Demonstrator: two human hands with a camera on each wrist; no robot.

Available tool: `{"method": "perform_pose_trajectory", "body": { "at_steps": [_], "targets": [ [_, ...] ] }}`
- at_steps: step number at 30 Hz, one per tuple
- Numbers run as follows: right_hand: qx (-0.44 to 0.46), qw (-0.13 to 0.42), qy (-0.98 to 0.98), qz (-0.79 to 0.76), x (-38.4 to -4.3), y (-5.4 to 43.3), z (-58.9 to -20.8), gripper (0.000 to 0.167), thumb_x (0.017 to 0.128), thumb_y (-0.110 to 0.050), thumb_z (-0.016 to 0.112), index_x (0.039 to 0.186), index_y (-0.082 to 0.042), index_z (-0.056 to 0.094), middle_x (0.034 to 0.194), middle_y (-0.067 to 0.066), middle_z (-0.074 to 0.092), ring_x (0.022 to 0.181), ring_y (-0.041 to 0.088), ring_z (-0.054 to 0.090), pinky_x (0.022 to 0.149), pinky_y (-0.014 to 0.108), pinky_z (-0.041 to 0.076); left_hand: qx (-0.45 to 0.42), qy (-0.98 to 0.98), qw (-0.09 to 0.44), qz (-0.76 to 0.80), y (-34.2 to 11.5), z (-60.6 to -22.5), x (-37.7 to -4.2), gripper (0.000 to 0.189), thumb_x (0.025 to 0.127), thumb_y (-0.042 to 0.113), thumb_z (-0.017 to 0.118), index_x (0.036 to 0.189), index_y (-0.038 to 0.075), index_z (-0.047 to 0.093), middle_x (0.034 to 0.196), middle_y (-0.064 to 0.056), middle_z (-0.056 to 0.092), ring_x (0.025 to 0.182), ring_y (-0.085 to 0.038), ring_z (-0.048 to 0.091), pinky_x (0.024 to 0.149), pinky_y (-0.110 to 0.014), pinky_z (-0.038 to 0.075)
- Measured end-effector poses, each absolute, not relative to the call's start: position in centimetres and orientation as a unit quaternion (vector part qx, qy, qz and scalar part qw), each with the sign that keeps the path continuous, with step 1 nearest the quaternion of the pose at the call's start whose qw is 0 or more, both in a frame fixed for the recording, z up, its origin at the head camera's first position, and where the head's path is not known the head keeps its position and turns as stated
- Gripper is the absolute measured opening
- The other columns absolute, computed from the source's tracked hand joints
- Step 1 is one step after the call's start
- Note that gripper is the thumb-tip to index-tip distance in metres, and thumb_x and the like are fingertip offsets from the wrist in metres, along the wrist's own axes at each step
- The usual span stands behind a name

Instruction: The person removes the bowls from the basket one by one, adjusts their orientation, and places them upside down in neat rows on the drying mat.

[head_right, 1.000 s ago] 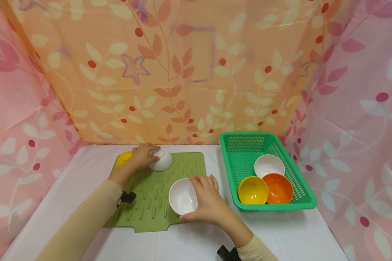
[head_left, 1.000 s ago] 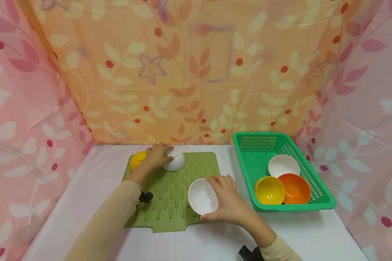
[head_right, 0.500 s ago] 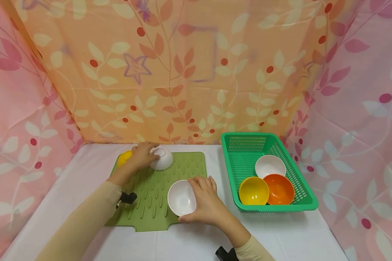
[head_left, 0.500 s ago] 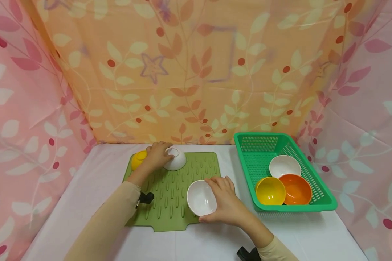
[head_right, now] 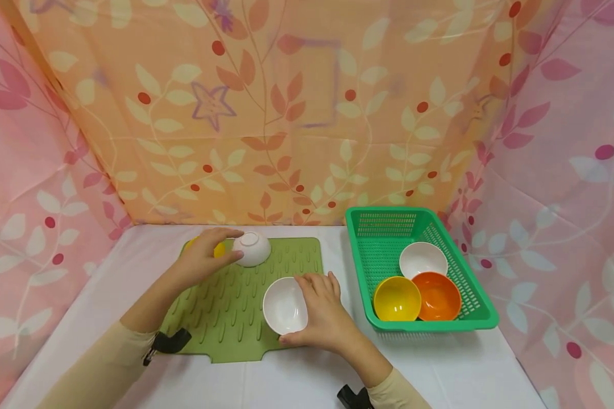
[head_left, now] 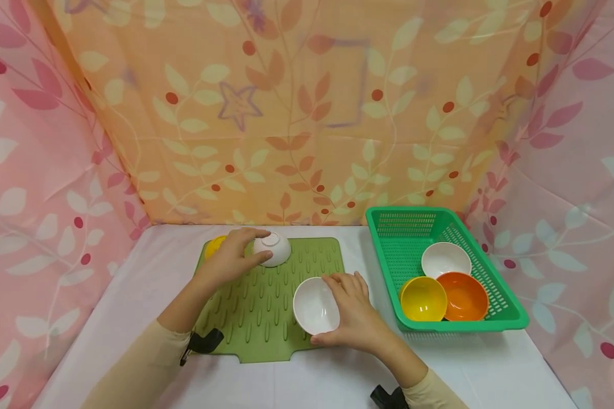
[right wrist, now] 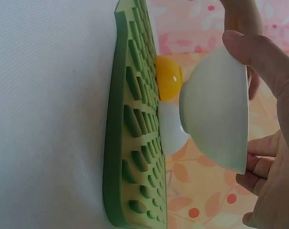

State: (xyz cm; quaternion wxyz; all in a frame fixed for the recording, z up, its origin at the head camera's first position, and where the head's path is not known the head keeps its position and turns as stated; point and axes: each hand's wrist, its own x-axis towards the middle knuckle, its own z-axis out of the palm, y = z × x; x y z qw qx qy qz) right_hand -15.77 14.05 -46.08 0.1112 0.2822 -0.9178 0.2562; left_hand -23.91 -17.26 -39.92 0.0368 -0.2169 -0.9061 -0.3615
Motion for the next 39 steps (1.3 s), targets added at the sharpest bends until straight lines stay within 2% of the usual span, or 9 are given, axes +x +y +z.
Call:
{"method": "perform_pose_trajectory", "body": {
  "at_steps": [8,14,20,25,31,39],
  "targets": [
    [0.285,0.131,-0.917,0.246,-15.8,14.0,-46.1,0.122,0.051,-0.062,0.095,0.15,-0.008,0.048,0.139,0.011,0.048,0.136,0.03,0.04,0.122,0.059,0.011,-0.189,-0.884,-0.029,-0.426,-16.4,-41.9,-18.0,0.06,0.093,0.046,0.073,0.144,0.017,0.058,0.147,-0.006,0.056,0.141,-0.035,0.046,0.112,-0.064,0.037],
    [0.287,0.134,-0.917,0.243,-15.7,14.0,-45.8,0.123,0.052,-0.063,0.094,0.151,-0.008,0.046,0.141,0.011,0.047,0.138,0.031,0.039,0.123,0.058,0.011,-0.159,-0.876,-0.072,-0.45,-15.3,-43.6,-15.6,0.058,0.092,0.046,0.075,0.14,0.018,0.061,0.142,0.0,0.061,0.139,-0.03,0.049,0.113,-0.06,0.038],
    [0.3,0.145,-0.911,0.242,-15.5,13.8,-45.6,0.122,0.054,-0.065,0.093,0.151,-0.008,0.045,0.143,0.009,0.045,0.139,0.029,0.038,0.122,0.06,0.012,-0.172,-0.864,-0.09,-0.464,-14.2,-44.5,-14.9,0.06,0.092,0.047,0.074,0.139,0.011,0.061,0.138,-0.005,0.065,0.132,-0.031,0.056,0.109,-0.059,0.041],
    [0.314,0.165,-0.902,0.247,-15.4,13.6,-45.7,0.123,0.054,-0.064,0.094,0.152,-0.009,0.045,0.143,0.009,0.045,0.138,0.029,0.038,0.121,0.061,0.013,-0.171,-0.84,-0.138,-0.495,-13.6,-45.1,-14.8,0.062,0.093,0.047,0.072,0.14,0.009,0.06,0.137,-0.006,0.065,0.132,-0.035,0.056,0.107,-0.061,0.042],
    [0.327,0.181,-0.893,0.25,-15.1,13.2,-45.8,0.125,0.054,-0.065,0.094,0.154,-0.011,0.042,0.142,0.009,0.044,0.136,0.026,0.04,0.122,0.061,0.011,-0.164,-0.809,-0.171,-0.538,-13.2,-45.6,-14.8,0.054,0.096,0.041,0.071,0.137,0.007,0.062,0.132,-0.006,0.068,0.124,-0.031,0.061,0.099,-0.051,0.052],
    [0.322,0.193,-0.893,0.249,-15.1,13.1,-46.1,0.126,0.056,-0.067,0.092,0.156,-0.012,0.039,0.143,0.008,0.043,0.136,0.026,0.039,0.122,0.06,0.008,-0.137,-0.778,-0.204,-0.579,-12.9,-45.4,-14.5,0.056,0.098,0.04,0.069,0.138,0.001,0.06,0.133,-0.01,0.067,0.123,-0.029,0.06,0.097,-0.048,0.053]
  ]
}}
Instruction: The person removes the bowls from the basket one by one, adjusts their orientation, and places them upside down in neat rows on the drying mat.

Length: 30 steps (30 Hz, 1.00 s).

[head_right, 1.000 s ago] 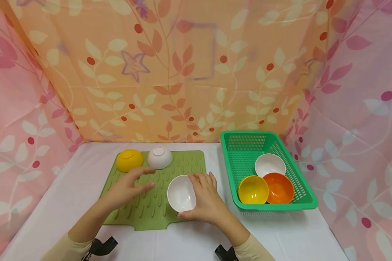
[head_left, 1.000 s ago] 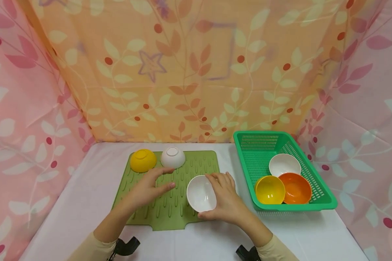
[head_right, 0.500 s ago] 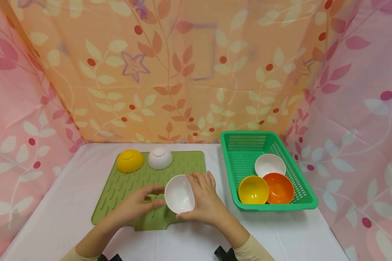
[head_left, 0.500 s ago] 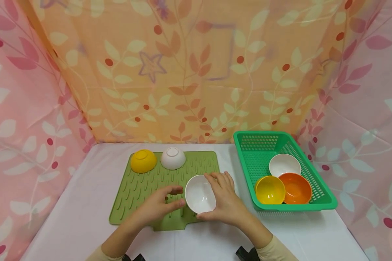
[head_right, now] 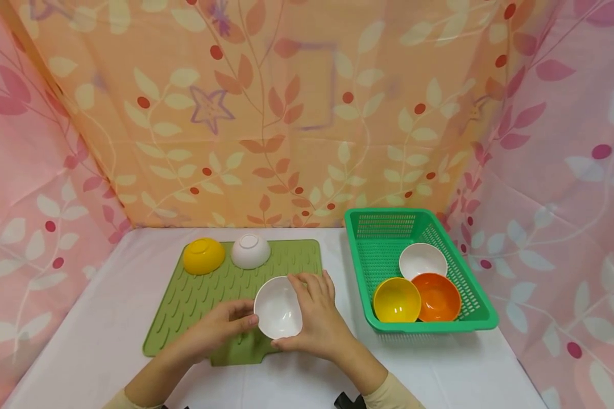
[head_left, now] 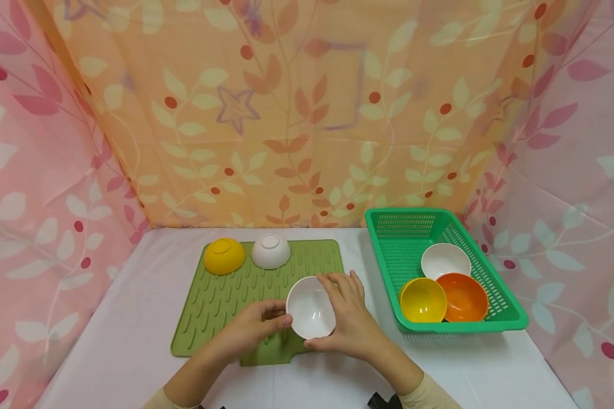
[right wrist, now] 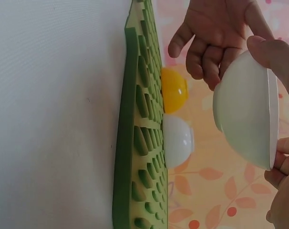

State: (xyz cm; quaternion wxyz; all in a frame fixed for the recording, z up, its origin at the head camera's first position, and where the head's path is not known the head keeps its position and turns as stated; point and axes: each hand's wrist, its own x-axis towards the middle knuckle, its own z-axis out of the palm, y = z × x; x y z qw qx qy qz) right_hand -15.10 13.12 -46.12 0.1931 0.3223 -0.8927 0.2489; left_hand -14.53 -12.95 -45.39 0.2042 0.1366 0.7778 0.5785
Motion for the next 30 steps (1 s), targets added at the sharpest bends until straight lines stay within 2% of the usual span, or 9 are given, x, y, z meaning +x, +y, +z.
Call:
{"method": "perform_pose_trajectory", "body": {
  "at_steps": [6,8,10,13,15,19,22,25,30],
  "targets": [
    [0.325,0.209,-0.886,0.256,-14.8,12.8,-46.2,0.129,0.055,-0.062,0.096,0.156,-0.009,0.037,0.144,0.011,0.043,0.138,0.028,0.037,0.121,0.063,0.01,0.114,0.751,0.206,0.617,-12.7,-45.5,-14.7,0.057,0.095,0.033,0.075,0.135,-0.002,0.058,0.124,-0.011,0.067,0.11,-0.023,0.06,0.09,-0.04,0.052],
    [0.328,0.2,-0.884,0.266,-14.6,12.8,-46.0,0.128,0.058,-0.06,0.095,0.158,-0.009,0.035,0.146,0.01,0.041,0.14,0.027,0.035,0.122,0.063,0.008,0.107,0.749,0.194,0.625,-12.7,-45.5,-14.7,0.056,0.092,0.029,0.079,0.134,-0.001,0.057,0.123,-0.012,0.064,0.11,-0.025,0.058,0.088,-0.038,0.053],
    [0.328,0.19,-0.88,0.285,-14.5,12.8,-45.8,0.124,0.062,-0.058,0.094,0.158,-0.01,0.034,0.149,0.01,0.04,0.142,0.027,0.035,0.122,0.063,0.007,0.109,0.763,0.168,0.615,-12.7,-45.6,-14.7,0.056,0.088,0.028,0.083,0.132,0.004,0.057,0.124,-0.01,0.062,0.114,-0.027,0.056,0.092,-0.039,0.051],
    [0.308,0.157,-0.876,0.337,-14.4,13.1,-45.2,0.114,0.069,-0.053,0.092,0.159,-0.014,0.034,0.153,0.008,0.04,0.145,0.029,0.032,0.121,0.065,0.009,0.128,0.798,0.106,0.58,-12.7,-45.4,-14.7,0.061,0.08,0.028,0.089,0.129,0.011,0.057,0.126,-0.006,0.059,0.12,-0.032,0.054,0.102,-0.05,0.046],
    [0.281,0.129,-0.874,0.375,-14.4,13.4,-44.9,0.108,0.072,-0.05,0.091,0.159,-0.018,0.036,0.156,0.007,0.04,0.147,0.031,0.031,0.118,0.068,0.02,0.147,0.829,0.052,0.536,-12.7,-45.2,-14.5,0.064,0.075,0.028,0.093,0.127,0.016,0.057,0.125,0.0,0.057,0.122,-0.029,0.053,0.107,-0.055,0.042],
    [0.218,0.051,-0.864,0.45,-14.6,13.9,-44.5,0.096,0.078,-0.041,0.089,0.157,-0.023,0.039,0.159,0.001,0.039,0.149,0.033,0.031,0.11,0.072,0.032,0.212,0.867,-0.053,0.447,-12.8,-44.8,-14.3,0.071,0.066,0.023,0.098,0.124,0.021,0.058,0.126,0.006,0.056,0.122,-0.023,0.051,0.104,-0.056,0.045],
    [0.2,-0.009,-0.85,0.487,-14.9,14.2,-44.4,0.091,0.08,-0.037,0.088,0.156,-0.019,0.041,0.159,0.0,0.043,0.149,0.032,0.034,0.112,0.071,0.03,0.272,0.878,-0.136,0.369,-12.9,-44.6,-14.1,0.076,0.06,0.023,0.1,0.123,0.02,0.059,0.128,0.006,0.057,0.12,-0.02,0.048,0.103,-0.051,0.042],
    [0.2,-0.062,-0.836,0.507,-15.2,14.5,-44.4,0.093,0.079,-0.037,0.089,0.157,-0.018,0.042,0.157,0.001,0.046,0.149,0.032,0.035,0.115,0.071,0.026,0.322,0.872,-0.203,0.308,-13.0,-44.5,-14.1,0.079,0.056,0.025,0.101,0.123,0.018,0.059,0.129,0.004,0.056,0.119,-0.02,0.047,0.104,-0.049,0.036],
    [0.212,-0.112,-0.814,0.528,-15.5,14.6,-44.6,0.099,0.074,-0.041,0.092,0.157,-0.02,0.041,0.156,-0.002,0.047,0.149,0.031,0.035,0.115,0.071,0.024,0.377,0.851,-0.25,0.267,-13.0,-44.3,-14.0,0.08,0.055,0.026,0.101,0.123,0.016,0.059,0.128,0.002,0.055,0.119,-0.021,0.048,0.107,-0.047,0.029]
  ]
}}
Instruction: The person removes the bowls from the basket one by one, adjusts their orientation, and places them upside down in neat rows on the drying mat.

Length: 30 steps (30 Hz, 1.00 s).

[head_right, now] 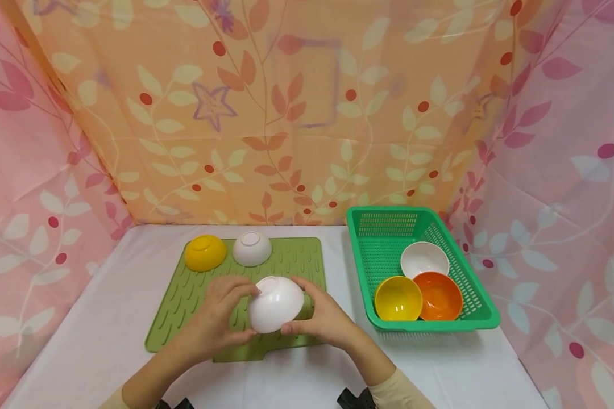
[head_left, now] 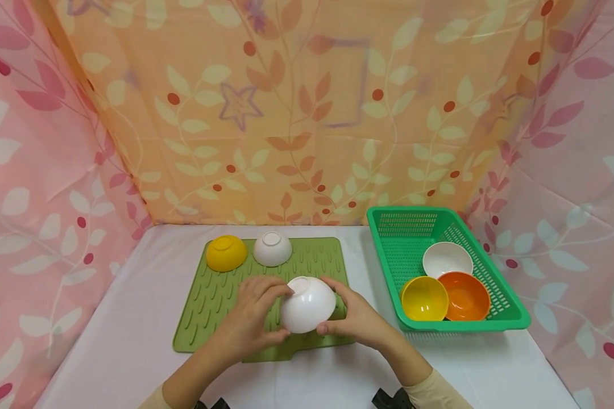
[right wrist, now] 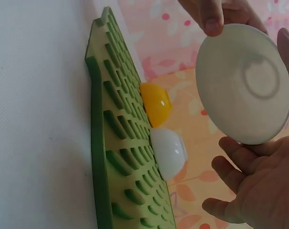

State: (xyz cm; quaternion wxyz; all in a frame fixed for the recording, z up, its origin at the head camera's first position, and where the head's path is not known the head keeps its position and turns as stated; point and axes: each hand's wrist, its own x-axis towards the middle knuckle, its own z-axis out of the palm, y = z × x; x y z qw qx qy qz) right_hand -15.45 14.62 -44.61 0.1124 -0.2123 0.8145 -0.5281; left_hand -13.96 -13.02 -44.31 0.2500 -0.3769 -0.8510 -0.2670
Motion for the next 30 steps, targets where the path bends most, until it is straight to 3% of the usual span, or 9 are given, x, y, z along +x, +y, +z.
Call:
{"method": "perform_pose_trajectory", "body": {
  "at_steps": [4,11,17,23,30],
  "targets": [
    [-0.223,0.11,0.806,-0.536,-15.5,14.6,-44.8,0.099,0.072,-0.037,0.094,0.155,-0.02,0.042,0.153,-0.002,0.05,0.145,0.031,0.04,0.114,0.071,0.026,-0.396,-0.845,0.254,-0.253,-13.0,-44.1,-13.9,0.079,0.057,0.025,0.1,0.124,0.016,0.059,0.129,0.003,0.053,0.121,-0.019,0.047,0.108,-0.046,0.027],
    [-0.213,0.056,0.795,-0.564,-15.4,14.3,-45.1,0.09,0.068,-0.029,0.097,0.146,-0.032,0.051,0.147,-0.003,0.055,0.137,0.031,0.047,0.112,0.07,0.029,-0.386,-0.846,0.239,-0.28,-13.0,-43.8,-13.6,0.086,0.061,0.026,0.1,0.134,0.015,0.056,0.137,-0.001,0.051,0.126,-0.022,0.044,0.11,-0.048,0.026],
    [-0.222,0.03,0.763,-0.607,-15.3,14.2,-45.2,0.092,0.068,-0.032,0.097,0.146,-0.032,0.05,0.15,-0.002,0.051,0.141,0.033,0.04,0.113,0.076,0.018,-0.291,-0.864,0.126,-0.391,-12.9,-43.3,-13.2,0.108,0.064,0.038,0.098,0.154,0.025,0.039,0.155,0.001,0.041,0.141,-0.027,0.037,0.113,-0.065,0.027],
    [-0.248,0.028,0.731,-0.636,-15.1,14.0,-45.4,0.095,0.069,-0.033,0.097,0.149,-0.025,0.047,0.151,0.001,0.05,0.144,0.031,0.037,0.116,0.071,0.015,-0.203,-0.852,-0.005,-0.483,-13.0,-43.3,-13.2,0.102,0.065,0.052,0.093,0.151,0.036,0.042,0.151,0.01,0.045,0.141,-0.023,0.04,0.111,-0.068,0.034],
    [-0.268,0.027,0.722,-0.638,-15.1,13.8,-45.6,0.096,0.07,-0.03,0.096,0.151,-0.024,0.045,0.153,0.002,0.049,0.144,0.026,0.039,0.116,0.07,0.019,-0.191,-0.836,-0.041,-0.513,-13.1,-43.4,-13.2,0.092,0.068,0.044,0.095,0.147,0.037,0.048,0.146,0.007,0.05,0.142,-0.026,0.04,0.111,-0.072,0.03]
  ]
}}
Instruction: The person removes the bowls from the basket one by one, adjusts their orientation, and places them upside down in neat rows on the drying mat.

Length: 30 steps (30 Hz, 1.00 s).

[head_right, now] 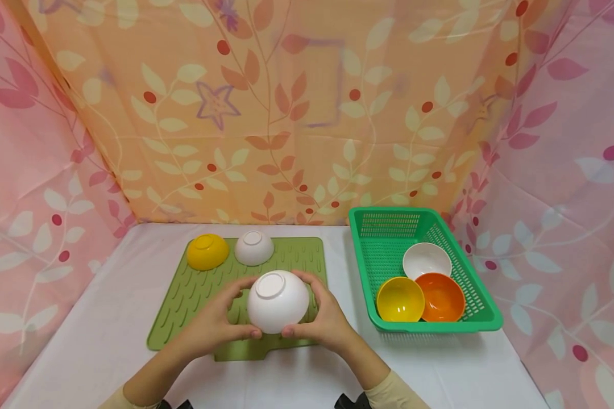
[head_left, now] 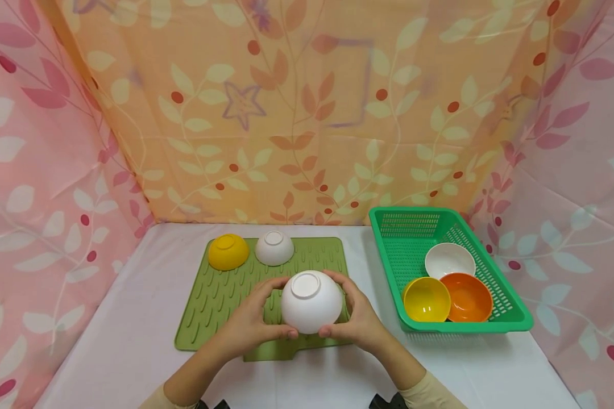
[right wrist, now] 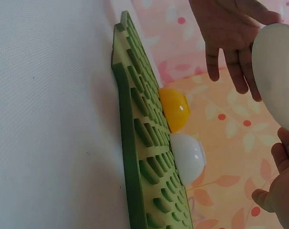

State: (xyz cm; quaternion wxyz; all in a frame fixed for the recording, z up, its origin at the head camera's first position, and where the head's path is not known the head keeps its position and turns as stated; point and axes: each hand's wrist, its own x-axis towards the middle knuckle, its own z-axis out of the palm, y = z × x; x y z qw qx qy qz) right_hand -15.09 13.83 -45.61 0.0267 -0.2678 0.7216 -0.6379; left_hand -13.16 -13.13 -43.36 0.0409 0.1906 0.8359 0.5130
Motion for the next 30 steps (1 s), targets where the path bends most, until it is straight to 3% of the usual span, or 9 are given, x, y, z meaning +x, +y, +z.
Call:
{"method": "perform_pose_trajectory", "body": {
  "at_steps": [9,17,24,30],
  "targets": [
    [-0.283,0.032,0.727,-0.625,-15.5,13.9,-45.8,0.099,0.071,-0.028,0.095,0.154,-0.024,0.042,0.154,0.001,0.046,0.144,0.027,0.039,0.115,0.071,0.02,0.2,0.839,0.015,0.506,-13.3,-43.5,-13.3,0.093,0.066,0.044,0.096,0.146,0.039,0.048,0.143,0.01,0.052,0.137,-0.02,0.042,0.111,-0.069,0.032],
    [-0.282,-0.038,0.791,-0.542,-15.5,14.4,-45.5,0.103,0.066,-0.023,0.099,0.153,-0.024,0.043,0.152,-0.001,0.045,0.142,0.029,0.04,0.111,0.075,0.028,0.185,0.851,0.002,0.491,-12.8,-43.3,-13.6,0.094,0.064,0.043,0.097,0.145,0.041,0.049,0.145,0.015,0.051,0.137,-0.018,0.042,0.11,-0.066,0.036],
    [-0.223,-0.036,0.818,-0.529,-17.3,14.6,-45.6,0.095,0.073,-0.032,0.094,0.153,-0.03,0.043,0.155,-0.004,0.047,0.147,0.029,0.039,0.113,0.072,0.027,0.191,0.877,-0.014,0.44,-12.1,-42.2,-16.7,0.096,0.066,0.036,0.098,0.148,0.02,0.049,0.149,-0.002,0.051,0.14,-0.03,0.043,0.112,-0.064,0.036],
    [-0.181,-0.018,0.826,-0.533,-20.4,13.9,-45.7,0.095,0.078,-0.034,0.09,0.157,-0.025,0.037,0.16,0.004,0.039,0.151,0.032,0.031,0.117,0.071,0.021,0.237,0.916,-0.023,0.322,-11.7,-41.2,-22.3,0.095,0.068,0.04,0.096,0.146,0.013,0.051,0.147,-0.007,0.055,0.137,-0.033,0.044,0.116,-0.063,0.028]
  ]
}}
